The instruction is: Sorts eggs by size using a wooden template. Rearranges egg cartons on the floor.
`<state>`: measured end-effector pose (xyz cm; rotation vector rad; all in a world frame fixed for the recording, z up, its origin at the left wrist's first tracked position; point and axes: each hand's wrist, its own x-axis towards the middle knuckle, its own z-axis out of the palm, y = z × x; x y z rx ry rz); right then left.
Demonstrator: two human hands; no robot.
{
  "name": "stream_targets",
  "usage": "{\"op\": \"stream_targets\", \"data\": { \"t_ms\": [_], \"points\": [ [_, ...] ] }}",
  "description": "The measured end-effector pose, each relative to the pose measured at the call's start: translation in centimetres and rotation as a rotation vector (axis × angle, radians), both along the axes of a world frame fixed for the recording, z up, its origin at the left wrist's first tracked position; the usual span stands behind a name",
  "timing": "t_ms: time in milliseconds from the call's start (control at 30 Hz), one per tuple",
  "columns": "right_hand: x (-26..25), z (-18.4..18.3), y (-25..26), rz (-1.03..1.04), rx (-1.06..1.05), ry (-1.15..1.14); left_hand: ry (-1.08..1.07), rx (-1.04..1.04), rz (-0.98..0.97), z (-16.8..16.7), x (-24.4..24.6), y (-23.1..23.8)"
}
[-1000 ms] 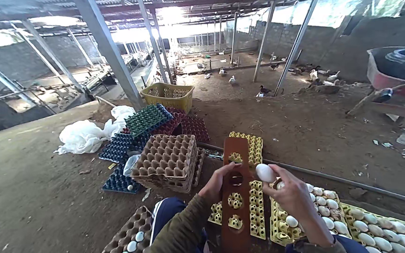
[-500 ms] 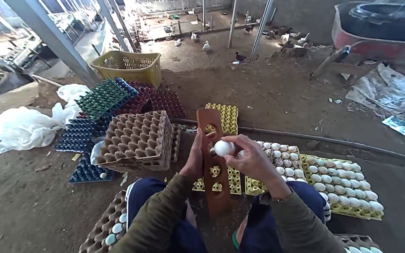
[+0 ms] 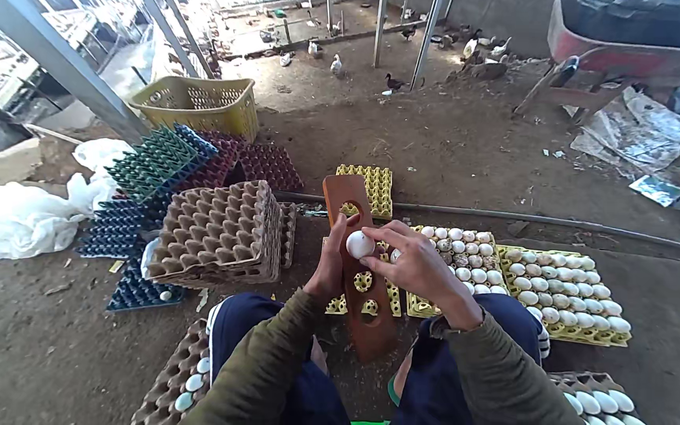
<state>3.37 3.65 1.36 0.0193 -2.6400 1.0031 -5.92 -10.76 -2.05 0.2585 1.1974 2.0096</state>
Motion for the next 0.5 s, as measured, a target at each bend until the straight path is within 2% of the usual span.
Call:
{"op": "stream_targets", "data": {
  "t_ms": [167, 300, 400, 500],
  "points": [
    [-0.3, 0.1, 0.0, -0.060, -0.164, 0.049, 0.029, -0.064, 0.022, -0.2, 0.1, 0.4],
    [-0.9, 0.7, 0.5, -0.157, -0.437, -0.159, 0.113, -0.088, 0.000, -0.1, 0.7, 0.4],
    [-1.2, 0.8, 0.7, -0.286, -0.454, -0.205, 0.074, -0.091, 0.000, -0.4, 0.7, 0.3],
    [-0.6, 1.0, 1.3, -0.200, -0.323, -0.171, 0.026, -0.059, 0.009, -0.3, 0.4, 0.4]
  ]
}}
